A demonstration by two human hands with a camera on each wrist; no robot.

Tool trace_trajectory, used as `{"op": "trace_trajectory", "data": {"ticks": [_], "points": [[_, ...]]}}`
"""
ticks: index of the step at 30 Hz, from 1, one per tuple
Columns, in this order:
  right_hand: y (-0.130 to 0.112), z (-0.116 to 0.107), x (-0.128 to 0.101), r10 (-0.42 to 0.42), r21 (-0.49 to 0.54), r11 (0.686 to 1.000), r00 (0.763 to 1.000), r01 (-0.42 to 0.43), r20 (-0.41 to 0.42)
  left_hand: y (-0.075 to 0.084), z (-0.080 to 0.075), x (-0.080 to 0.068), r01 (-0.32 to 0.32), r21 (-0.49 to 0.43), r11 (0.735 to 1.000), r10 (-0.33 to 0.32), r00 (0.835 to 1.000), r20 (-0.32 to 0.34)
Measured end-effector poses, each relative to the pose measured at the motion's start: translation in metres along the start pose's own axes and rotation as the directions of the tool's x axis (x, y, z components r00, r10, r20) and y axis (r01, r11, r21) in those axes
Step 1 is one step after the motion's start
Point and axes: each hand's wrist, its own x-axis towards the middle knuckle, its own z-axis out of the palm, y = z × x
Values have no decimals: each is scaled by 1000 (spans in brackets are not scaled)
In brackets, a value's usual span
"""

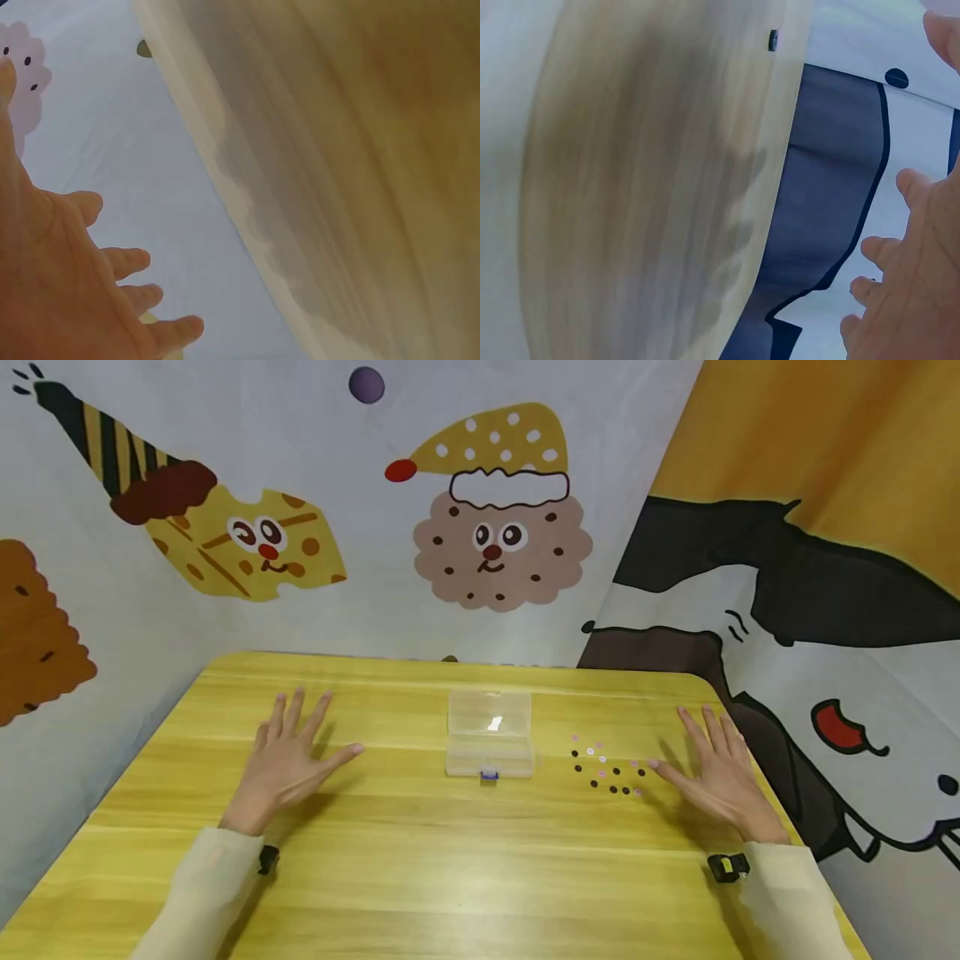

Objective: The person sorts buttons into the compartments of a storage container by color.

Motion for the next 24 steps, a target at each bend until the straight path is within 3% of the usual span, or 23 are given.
{"op": "trace_trajectory", "data": {"ticks": [11, 18, 24], "points": [[-5, 2, 2, 31, 144, 989, 998, -39, 57, 17, 7, 8, -33, -165, 986, 49, 995, 92], [-5, 5, 1, 65, 196, 977, 992, -85, 105, 26, 13, 12, -77, -351, 933, 118, 988, 96], [-3, 6, 0, 58, 220, 972, 991, -84, 121, 33, 19, 16, -91, -436, 895, 144, 985, 90]]}}
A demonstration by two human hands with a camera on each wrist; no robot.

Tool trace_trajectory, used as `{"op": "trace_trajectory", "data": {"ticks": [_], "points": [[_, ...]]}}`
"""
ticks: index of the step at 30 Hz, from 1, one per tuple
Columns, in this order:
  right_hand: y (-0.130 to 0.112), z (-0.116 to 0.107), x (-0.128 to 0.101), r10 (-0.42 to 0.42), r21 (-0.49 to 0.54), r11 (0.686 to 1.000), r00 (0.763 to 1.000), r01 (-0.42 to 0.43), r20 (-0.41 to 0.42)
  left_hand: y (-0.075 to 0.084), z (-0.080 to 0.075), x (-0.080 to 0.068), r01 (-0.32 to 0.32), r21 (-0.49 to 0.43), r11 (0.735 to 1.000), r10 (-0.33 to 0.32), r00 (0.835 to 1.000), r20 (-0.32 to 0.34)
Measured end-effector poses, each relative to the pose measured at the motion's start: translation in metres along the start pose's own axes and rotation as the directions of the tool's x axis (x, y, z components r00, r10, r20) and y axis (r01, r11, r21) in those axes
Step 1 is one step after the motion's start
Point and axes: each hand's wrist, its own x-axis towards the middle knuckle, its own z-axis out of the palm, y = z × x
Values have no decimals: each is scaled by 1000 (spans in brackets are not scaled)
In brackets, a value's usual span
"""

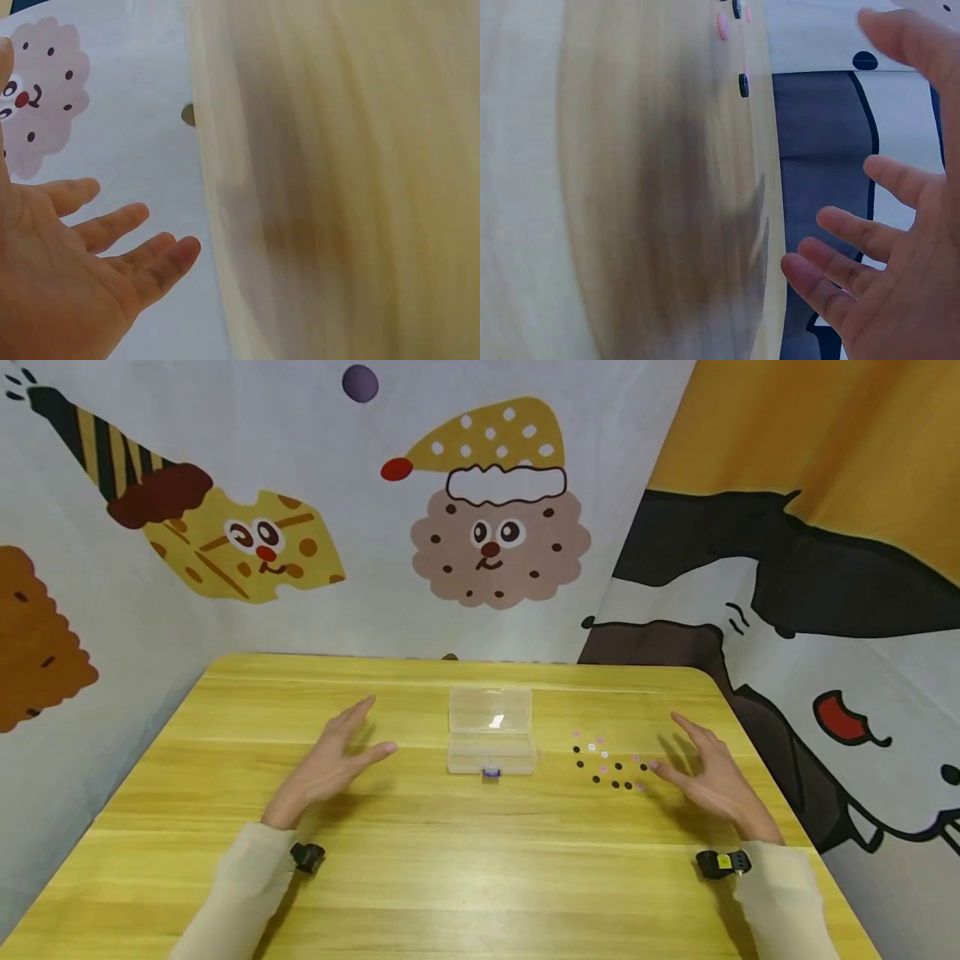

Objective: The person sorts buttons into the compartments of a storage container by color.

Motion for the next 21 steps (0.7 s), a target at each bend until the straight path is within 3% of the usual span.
{"op": "trace_trajectory", "data": {"ticks": [8, 14, 21], "points": [[5, 7, -1, -27, 85, 996, 1000, 26, 12, 5, 13, 5, -11, -168, 986, 13, 1000, 11], [7, 12, 3, -46, 69, 997, 999, 46, 0, 14, 20, 8, 10, -264, 964, -2, 999, 32], [9, 16, 6, -54, 47, 997, 998, 53, 19, 23, 30, 17, 34, -316, 948, -13, 998, 69]]}}
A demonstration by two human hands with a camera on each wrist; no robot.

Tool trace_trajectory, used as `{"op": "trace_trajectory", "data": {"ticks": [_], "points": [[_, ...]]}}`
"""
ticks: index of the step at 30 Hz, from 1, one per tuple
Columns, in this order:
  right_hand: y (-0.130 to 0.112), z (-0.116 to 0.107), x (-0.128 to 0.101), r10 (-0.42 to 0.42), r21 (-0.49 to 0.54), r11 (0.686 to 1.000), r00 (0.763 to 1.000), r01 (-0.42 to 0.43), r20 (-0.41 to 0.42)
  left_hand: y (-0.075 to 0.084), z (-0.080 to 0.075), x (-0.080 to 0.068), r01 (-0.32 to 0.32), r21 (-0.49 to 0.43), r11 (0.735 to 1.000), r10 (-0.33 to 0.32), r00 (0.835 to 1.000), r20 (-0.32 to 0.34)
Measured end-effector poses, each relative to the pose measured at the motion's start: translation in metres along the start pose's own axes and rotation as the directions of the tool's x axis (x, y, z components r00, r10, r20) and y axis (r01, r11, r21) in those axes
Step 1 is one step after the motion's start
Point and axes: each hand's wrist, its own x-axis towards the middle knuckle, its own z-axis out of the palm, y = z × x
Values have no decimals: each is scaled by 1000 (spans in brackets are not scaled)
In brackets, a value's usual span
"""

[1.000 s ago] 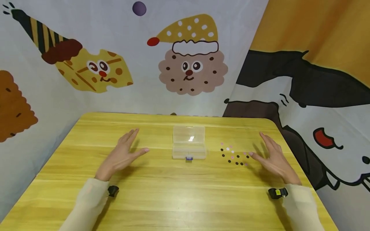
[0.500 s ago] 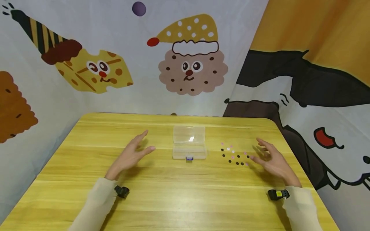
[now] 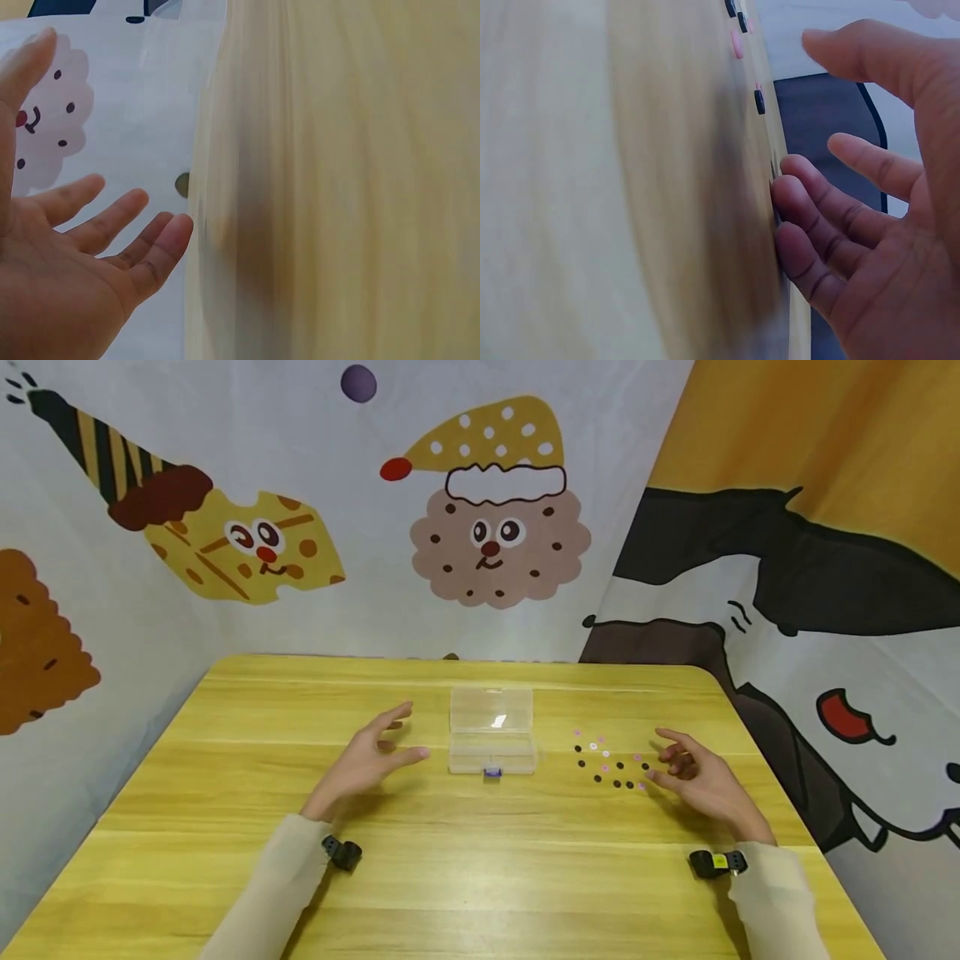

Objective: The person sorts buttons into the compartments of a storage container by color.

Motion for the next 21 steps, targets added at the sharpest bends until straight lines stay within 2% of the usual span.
{"op": "trace_trajectory", "data": {"ticks": [6, 12, 21], "points": [[3, 1, 2, -3, 11, 1000, 1000, 3, 10, 0, 11, 8, -10, -2, 1000, 10, 999, 35], [5, 2, 3, 18, 48, 999, 999, -20, 31, 1, 23, 14, -36, -6, 999, 36, 999, 38], [3, -1, 5, 53, 96, 993, 995, -62, 86, 6, 37, 21, -2, 9, 1000, 1, 999, 47]]}}
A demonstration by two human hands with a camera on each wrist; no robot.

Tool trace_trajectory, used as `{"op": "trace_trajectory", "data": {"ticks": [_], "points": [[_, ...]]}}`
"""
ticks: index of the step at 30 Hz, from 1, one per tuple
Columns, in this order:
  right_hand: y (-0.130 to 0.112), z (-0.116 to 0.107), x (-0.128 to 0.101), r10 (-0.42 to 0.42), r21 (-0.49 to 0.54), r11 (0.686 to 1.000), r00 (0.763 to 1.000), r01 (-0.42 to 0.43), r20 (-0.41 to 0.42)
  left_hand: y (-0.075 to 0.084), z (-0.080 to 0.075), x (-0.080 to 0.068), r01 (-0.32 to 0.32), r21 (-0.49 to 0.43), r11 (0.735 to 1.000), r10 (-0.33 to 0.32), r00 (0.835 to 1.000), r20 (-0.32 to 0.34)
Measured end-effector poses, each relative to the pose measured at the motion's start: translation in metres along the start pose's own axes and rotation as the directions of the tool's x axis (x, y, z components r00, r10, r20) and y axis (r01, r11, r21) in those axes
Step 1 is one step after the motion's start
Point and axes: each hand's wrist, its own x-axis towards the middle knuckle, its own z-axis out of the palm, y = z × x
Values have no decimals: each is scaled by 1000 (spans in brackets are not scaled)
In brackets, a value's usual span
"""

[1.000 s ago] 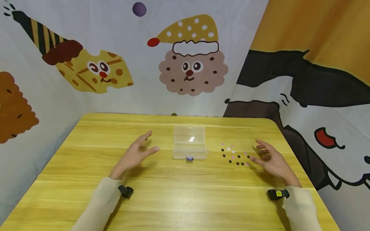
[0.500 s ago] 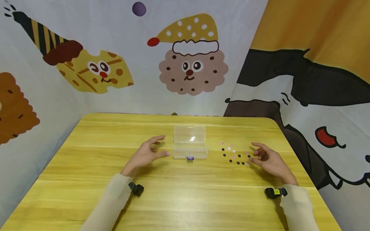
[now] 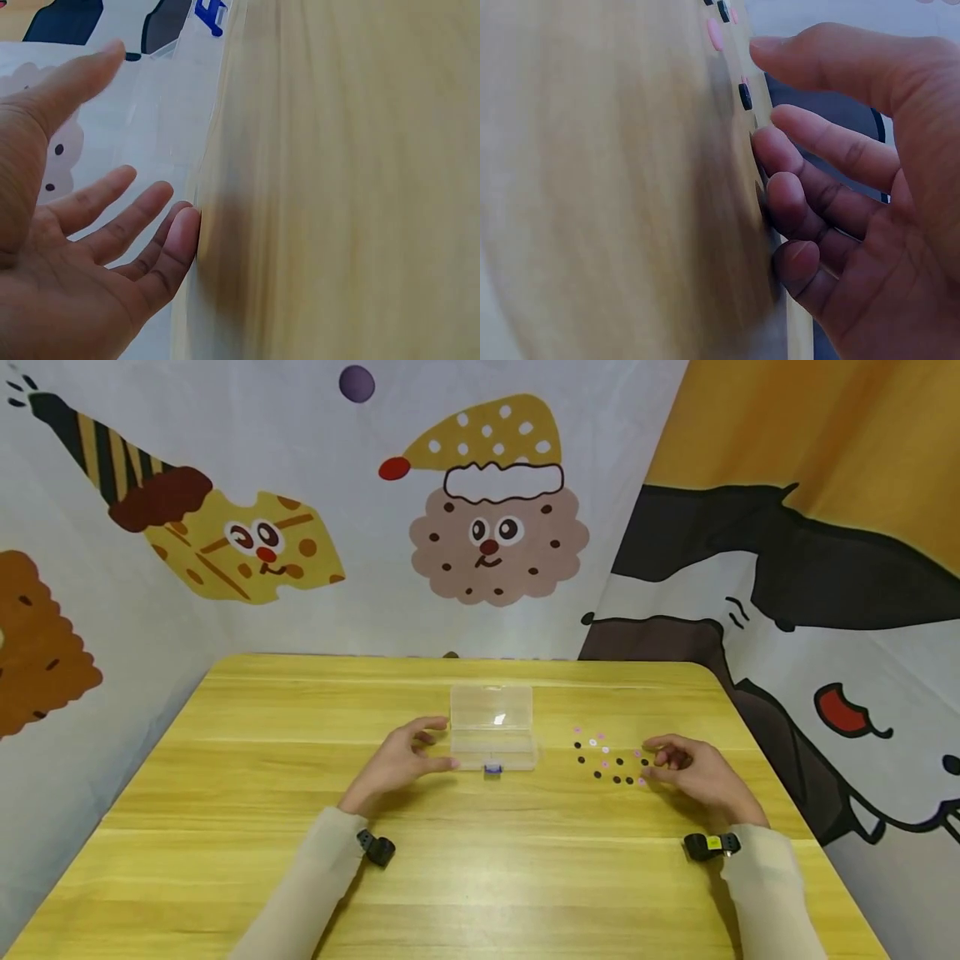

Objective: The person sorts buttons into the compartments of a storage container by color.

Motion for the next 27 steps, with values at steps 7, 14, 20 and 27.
{"op": "trace_trajectory", "data": {"ticks": [7, 14, 20, 27], "points": [[4, -1, 1, 1, -49, 999, 1000, -2, -11, 1, 7, 6, 22, 8, 1000, -22, 1000, -12], [5, 2, 4, 12, -55, 998, 1000, -12, -10, 2, 9, 7, 40, 13, 999, -40, 999, -14], [5, 3, 7, 17, -62, 998, 1000, -17, -13, 0, 10, 7, 33, 22, 999, -33, 999, -15], [4, 3, 8, 19, -47, 999, 1000, -19, -4, 1, 12, 8, 61, 11, 998, -60, 998, -34]]}}
